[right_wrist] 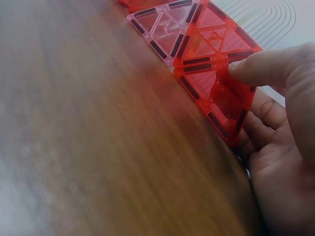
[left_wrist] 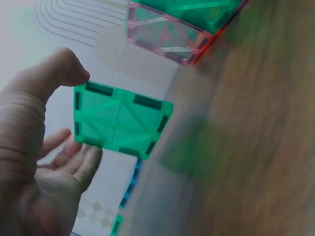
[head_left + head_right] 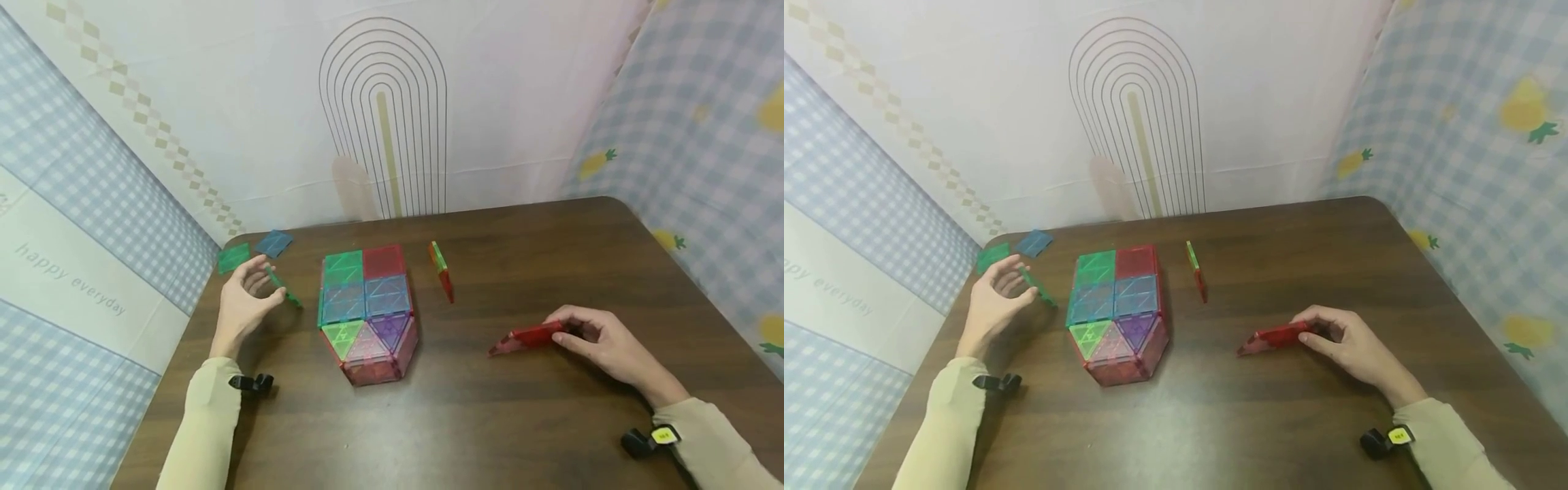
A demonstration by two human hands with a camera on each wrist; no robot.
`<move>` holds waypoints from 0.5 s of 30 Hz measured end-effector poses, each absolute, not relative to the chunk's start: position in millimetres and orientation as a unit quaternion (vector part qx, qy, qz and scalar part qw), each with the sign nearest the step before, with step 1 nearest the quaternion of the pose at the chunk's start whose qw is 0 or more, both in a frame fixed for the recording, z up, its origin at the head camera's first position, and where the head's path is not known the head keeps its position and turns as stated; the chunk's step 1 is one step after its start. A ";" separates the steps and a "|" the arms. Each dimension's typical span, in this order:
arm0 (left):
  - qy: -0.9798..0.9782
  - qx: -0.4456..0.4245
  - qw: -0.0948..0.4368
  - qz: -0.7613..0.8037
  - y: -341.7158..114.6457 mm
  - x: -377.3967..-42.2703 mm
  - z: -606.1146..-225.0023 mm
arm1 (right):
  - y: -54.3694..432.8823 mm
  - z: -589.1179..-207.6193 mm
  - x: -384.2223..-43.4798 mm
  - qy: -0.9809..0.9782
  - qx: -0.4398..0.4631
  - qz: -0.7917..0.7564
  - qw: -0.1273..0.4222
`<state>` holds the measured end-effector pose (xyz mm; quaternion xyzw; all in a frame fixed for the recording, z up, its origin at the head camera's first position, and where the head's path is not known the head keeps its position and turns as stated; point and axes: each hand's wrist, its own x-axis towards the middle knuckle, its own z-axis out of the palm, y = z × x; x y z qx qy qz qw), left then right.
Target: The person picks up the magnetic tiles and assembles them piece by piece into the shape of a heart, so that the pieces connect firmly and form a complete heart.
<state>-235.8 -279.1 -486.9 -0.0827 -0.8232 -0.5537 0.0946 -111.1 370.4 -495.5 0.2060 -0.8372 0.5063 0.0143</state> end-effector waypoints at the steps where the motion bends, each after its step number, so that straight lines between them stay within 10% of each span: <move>1: -0.825 -0.085 0.098 -0.549 -277.5 -235.2 -487.0 | 370.2 -495.2 -111.2 -0.838 0.205 0.506 0.014; 15: -0.852 -0.091 0.047 -0.514 -274.5 -236.7 -505.6 | 370.1 -495.3 -110.9 -0.835 0.203 0.512 0.009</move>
